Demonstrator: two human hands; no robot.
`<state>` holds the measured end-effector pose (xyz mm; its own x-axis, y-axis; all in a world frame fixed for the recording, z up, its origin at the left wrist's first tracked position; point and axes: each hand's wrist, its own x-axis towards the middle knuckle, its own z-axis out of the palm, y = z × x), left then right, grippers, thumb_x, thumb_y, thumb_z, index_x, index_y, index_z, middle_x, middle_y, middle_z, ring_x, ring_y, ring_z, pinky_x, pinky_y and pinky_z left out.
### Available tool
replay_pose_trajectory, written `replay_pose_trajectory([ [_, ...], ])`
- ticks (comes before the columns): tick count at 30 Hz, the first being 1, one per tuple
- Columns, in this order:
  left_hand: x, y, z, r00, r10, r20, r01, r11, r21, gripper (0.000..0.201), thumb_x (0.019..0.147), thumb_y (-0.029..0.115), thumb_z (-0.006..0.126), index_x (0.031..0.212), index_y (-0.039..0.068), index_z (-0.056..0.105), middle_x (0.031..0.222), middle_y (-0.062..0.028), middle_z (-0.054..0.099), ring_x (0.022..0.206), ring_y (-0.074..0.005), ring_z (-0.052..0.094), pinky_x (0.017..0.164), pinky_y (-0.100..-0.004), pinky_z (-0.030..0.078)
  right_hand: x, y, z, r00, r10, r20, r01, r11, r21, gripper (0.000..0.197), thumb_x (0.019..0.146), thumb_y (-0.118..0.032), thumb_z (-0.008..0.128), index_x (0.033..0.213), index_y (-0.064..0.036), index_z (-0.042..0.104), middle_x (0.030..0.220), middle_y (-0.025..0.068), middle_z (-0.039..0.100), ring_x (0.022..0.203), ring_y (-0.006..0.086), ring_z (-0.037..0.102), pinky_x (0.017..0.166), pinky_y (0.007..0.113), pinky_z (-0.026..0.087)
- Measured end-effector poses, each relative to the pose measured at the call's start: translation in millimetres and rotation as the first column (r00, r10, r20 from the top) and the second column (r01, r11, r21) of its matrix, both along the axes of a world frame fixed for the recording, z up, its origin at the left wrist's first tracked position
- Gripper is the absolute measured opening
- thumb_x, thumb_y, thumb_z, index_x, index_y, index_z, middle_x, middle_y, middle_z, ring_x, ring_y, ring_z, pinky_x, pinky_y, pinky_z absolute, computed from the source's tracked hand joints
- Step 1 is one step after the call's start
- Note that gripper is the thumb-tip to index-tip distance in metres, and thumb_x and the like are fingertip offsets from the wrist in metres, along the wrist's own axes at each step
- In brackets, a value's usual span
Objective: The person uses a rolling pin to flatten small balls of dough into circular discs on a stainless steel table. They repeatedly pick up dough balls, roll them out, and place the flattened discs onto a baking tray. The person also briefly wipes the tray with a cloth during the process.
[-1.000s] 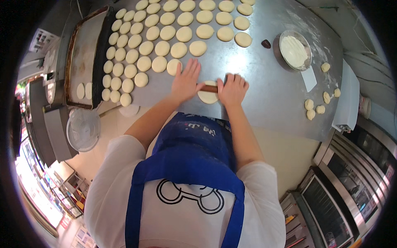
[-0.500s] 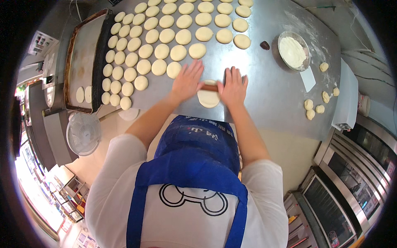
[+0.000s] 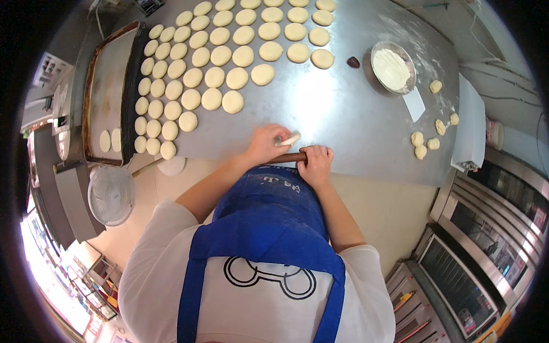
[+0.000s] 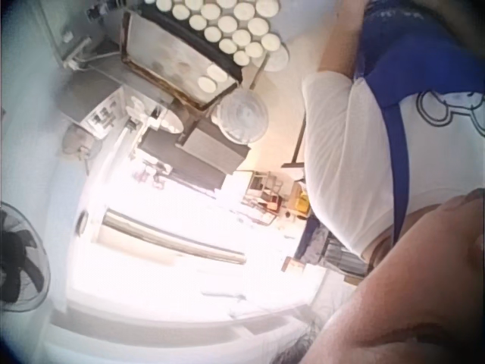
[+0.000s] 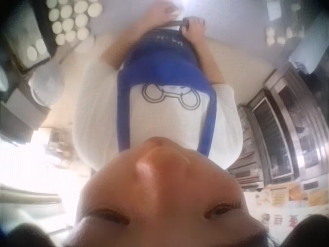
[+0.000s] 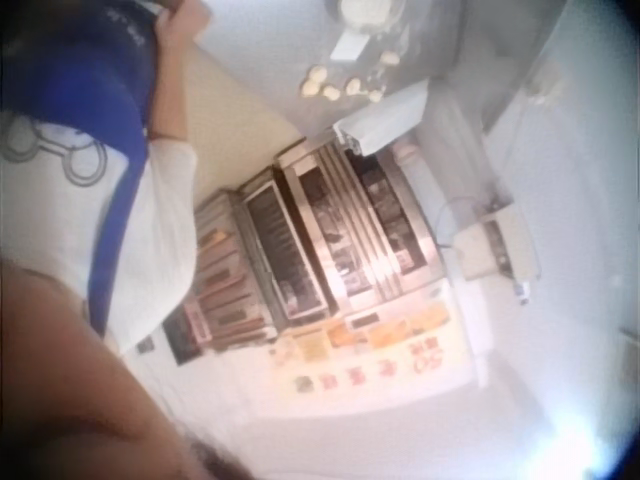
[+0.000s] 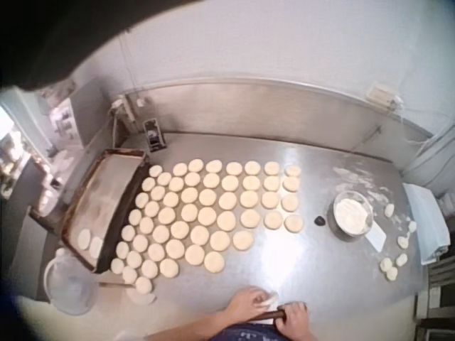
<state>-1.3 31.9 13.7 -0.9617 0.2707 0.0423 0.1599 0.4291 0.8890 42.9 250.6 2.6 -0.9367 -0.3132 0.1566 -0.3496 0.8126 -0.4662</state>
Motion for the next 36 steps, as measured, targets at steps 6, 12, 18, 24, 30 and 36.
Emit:
replay_pose_trajectory([
  [6,-22.3,3.9,3.4,0.648,-0.259,0.716,-0.282,0.792,0.542,0.028,0.088,0.021,0.079,0.108,0.006,0.067,0.101,-0.003,0.07,0.095,-0.0106,0.065,0.081,-0.032,0.054,14.3,35.1,11.6,0.996,0.069,0.054,-0.071,0.997,0.022,0.024,0.069,-0.014,0.07,0.093,-0.0124,0.067,0.092,0.0067,0.066,0.093,0.0285,0.06,0.092,0.044,0.039],
  [12,-44.8,-29.8,12.8,0.997,0.08,0.006,-0.069,0.889,-0.452,0.061,0.083,0.035,0.079,0.131,0.002,0.06,0.128,-0.0128,0.065,0.119,-0.0297,0.061,0.102,-0.0425,0.048,-43.6,-19.8,28.2,1.0,0.025,-0.001,-0.025,0.996,0.091,0.02,0.071,-0.017,0.071,0.091,-0.0117,0.069,0.088,0.0065,0.067,0.091,0.0273,0.061,0.09,0.044,0.04],
  [18,64.3,-57.9,5.6,0.998,-0.065,-0.026,0.03,0.734,-0.678,0.083,0.086,0.044,0.073,0.15,0.0,0.044,0.16,-0.0151,0.038,0.151,-0.032,0.031,0.12,-0.0544,0.027,-8.2,-15.7,0.7,0.993,0.118,-0.017,-0.115,0.985,0.127,0.056,0.079,-0.023,0.073,0.13,-0.0064,0.058,0.133,0.0144,0.061,0.124,0.0318,0.055,0.107,0.05,0.037],
  [24,-29.9,-60.8,1.7,0.984,-0.049,-0.172,-0.101,0.639,-0.763,0.081,0.091,0.047,0.066,0.152,-0.001,0.041,0.163,-0.0147,0.035,0.154,-0.0298,0.027,0.123,-0.0537,0.021,-83.4,-45.1,4.7,0.999,0.004,-0.046,0.009,0.958,0.285,0.071,0.091,-0.046,0.065,0.145,-0.0022,0.05,0.152,0.0198,0.048,0.142,0.0374,0.043,0.114,0.057,0.029],
  [30,-9.8,-64.7,10.7,0.98,-0.195,-0.039,0.092,0.617,-0.781,0.081,0.091,0.046,0.066,0.152,-0.001,0.041,0.164,-0.0151,0.035,0.153,-0.0296,0.029,0.123,-0.0499,0.021,-55.2,-33.2,-6.4,0.998,0.065,0.003,-0.063,0.955,0.291,0.073,0.089,-0.043,0.067,0.147,-0.0035,0.047,0.153,0.0196,0.047,0.143,0.0373,0.041,0.117,0.059,0.025],
  [36,63.0,-74.6,14.2,0.973,-0.23,0.002,0.18,0.755,-0.631,0.073,0.09,0.038,0.068,0.149,0.001,0.045,0.158,-0.0155,0.042,0.15,-0.0302,0.034,0.122,-0.0485,0.026,-8.3,-18.6,-7.5,0.983,0.183,0.028,-0.185,0.969,0.162,0.07,0.088,-0.034,0.07,0.148,-0.0069,0.048,0.154,0.0142,0.049,0.144,0.0297,0.043,0.117,0.055,0.026],
])
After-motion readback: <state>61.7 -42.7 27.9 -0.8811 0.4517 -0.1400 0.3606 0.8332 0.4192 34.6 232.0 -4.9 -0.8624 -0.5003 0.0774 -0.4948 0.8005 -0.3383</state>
